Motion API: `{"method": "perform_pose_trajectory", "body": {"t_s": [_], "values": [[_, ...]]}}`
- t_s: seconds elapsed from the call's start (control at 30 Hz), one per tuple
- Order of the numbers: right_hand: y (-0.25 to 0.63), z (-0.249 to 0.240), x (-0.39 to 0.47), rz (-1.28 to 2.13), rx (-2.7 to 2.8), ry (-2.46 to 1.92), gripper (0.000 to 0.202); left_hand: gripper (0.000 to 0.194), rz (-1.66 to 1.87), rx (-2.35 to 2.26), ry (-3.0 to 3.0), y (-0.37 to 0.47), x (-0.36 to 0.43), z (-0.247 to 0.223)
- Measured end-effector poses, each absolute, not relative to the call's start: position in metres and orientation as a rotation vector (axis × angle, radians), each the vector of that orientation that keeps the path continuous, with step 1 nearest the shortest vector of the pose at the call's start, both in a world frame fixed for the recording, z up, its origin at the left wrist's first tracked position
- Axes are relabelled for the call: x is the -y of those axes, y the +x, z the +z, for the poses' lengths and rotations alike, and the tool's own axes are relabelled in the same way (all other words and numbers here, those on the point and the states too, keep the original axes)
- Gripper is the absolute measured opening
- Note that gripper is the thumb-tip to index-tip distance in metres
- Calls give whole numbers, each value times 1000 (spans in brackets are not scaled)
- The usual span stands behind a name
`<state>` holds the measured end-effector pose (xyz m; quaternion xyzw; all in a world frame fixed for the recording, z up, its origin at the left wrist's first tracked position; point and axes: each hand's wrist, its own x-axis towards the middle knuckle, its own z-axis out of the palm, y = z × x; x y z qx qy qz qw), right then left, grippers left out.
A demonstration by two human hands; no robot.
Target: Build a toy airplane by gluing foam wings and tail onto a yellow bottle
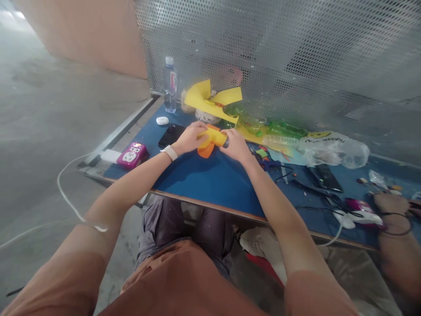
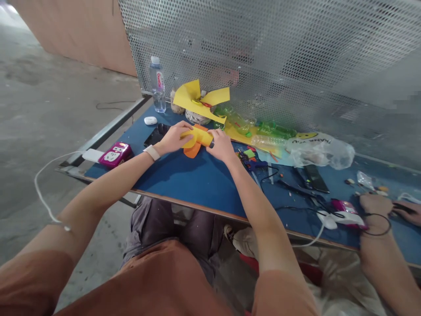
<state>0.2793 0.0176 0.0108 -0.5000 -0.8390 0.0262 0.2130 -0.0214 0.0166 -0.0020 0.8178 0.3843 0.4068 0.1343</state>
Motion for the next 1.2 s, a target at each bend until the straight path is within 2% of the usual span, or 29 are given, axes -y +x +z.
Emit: {"method": "perform_pose_trajectory", "body": {"t_s": [0.1, 0.23, 0.3, 0.5, 0.6, 0.77, 0.93, 1.07, 1.2], "values": [[280, 12, 1, 154, 2304, -1172, 75, 27, 1240, -1067, 2328, -21, -15, -2], [267, 17, 30, 406, 2080, -983, 51, 30, 1191, -955, 2316, -18, -11, -3], [258, 15, 39, 495, 1953, -998, 48, 33, 1154, -894, 2313, -14, -9, -4], [244, -6, 38, 678, 1736, -1005, 73, 33, 1082, -886, 2322, -9, -4, -8], [245, -13, 35, 698, 1708, -1031, 78, 32, 1065, -880, 2363, -9, -6, -11], [255, -2, 30, 580, 1769, -1071, 67, 31, 1003, -907, 2429, -6, -9, -14], [255, 48, -25, 322, 1954, -1241, 49, 42, 933, -789, 2453, -1, 1, -9], [236, 83, -101, -4, 2211, -1309, 55, 38, 897, -846, 2538, -3, 0, -6], [210, 88, -156, -88, 2306, -1401, 62, 34, 874, -982, 2615, -20, -16, -5]]}}
